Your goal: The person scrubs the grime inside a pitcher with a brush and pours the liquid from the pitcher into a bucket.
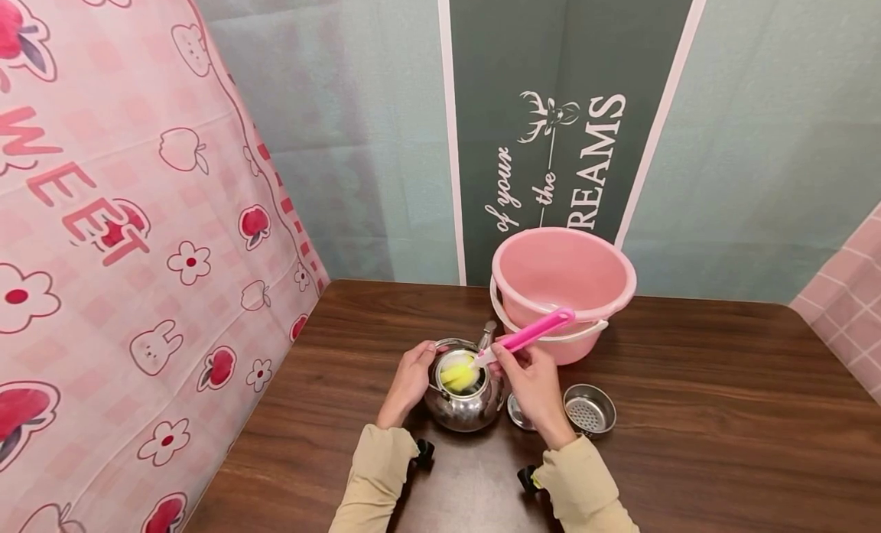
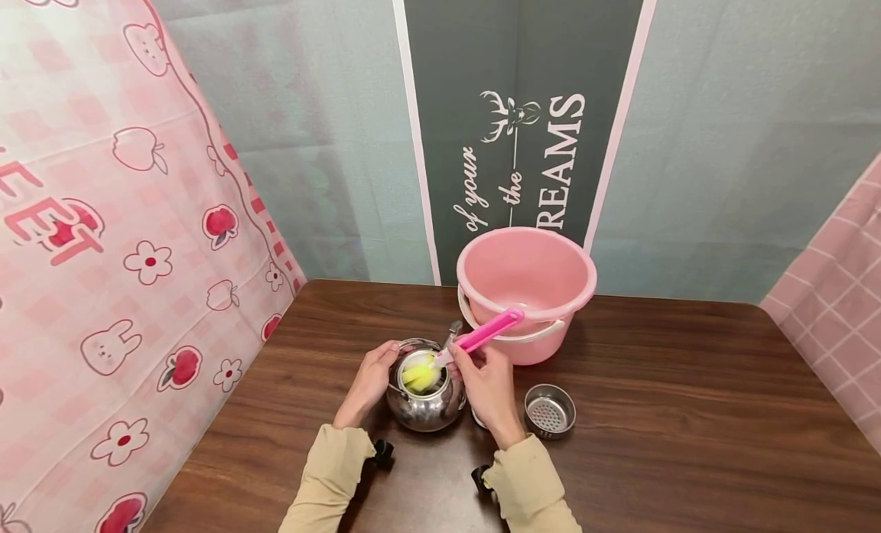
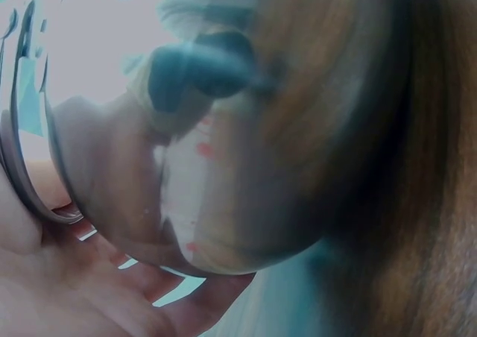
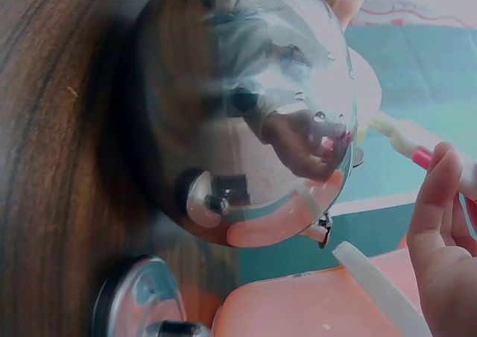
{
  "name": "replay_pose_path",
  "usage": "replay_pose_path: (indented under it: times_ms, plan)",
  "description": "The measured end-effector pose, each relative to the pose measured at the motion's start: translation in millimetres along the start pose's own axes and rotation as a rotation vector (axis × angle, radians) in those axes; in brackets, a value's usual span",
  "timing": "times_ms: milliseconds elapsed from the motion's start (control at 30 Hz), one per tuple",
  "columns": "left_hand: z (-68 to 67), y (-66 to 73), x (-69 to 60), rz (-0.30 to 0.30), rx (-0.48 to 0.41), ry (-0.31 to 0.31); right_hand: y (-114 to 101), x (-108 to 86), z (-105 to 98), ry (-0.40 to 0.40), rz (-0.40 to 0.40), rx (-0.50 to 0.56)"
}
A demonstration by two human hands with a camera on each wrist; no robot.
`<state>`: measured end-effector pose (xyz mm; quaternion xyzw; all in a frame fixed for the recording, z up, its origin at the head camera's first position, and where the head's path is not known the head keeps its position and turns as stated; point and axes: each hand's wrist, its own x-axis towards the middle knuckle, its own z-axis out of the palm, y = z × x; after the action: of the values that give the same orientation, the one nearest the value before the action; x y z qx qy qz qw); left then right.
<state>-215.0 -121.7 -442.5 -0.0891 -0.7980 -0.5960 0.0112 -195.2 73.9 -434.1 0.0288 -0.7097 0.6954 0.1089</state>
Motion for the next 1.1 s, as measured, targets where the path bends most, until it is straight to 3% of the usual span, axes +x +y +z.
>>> replay_pose_path:
  times_ms: [67,267,467,667,767,900,1000,1100]
  plan:
    - [0.6,-5.8,1.3,0.009,0.027,0.010,-1,1.6,2,-0.001,-0.002,-0.001]
    - [2.8,-28.5,7.9,0.004,0.000,0.032,-3,5.7,9,-0.017,-0.013,-0.005]
    - [4.0,-30.1,9.2,-0.014,-0.032,0.038,-8,8.3,11,-0.027,-0.020,-0.030]
    - [5.5,-29.7,9.6,-0.032,-0.003,0.030,-15,11.3,11,-0.051,-0.004,-0.050]
    - [4.7,-24.2,8.6,-0.023,0.008,0.022,-17,13.2,11,-0.067,0.001,-0.084]
    - [1.4,-3.6,1.4,-0.011,0.002,0.008,-19,15.7,12,-0.096,-0.009,-0.135]
    - [-0.1,8.5,-3.5,-0.004,0.017,0.008,-20,17.8,12,-0.121,-0.057,-0.186]
    - [0.0,11.1,-4.3,-0.005,0.028,0.013,-22,20.0,13,-0.152,-0.115,-0.231]
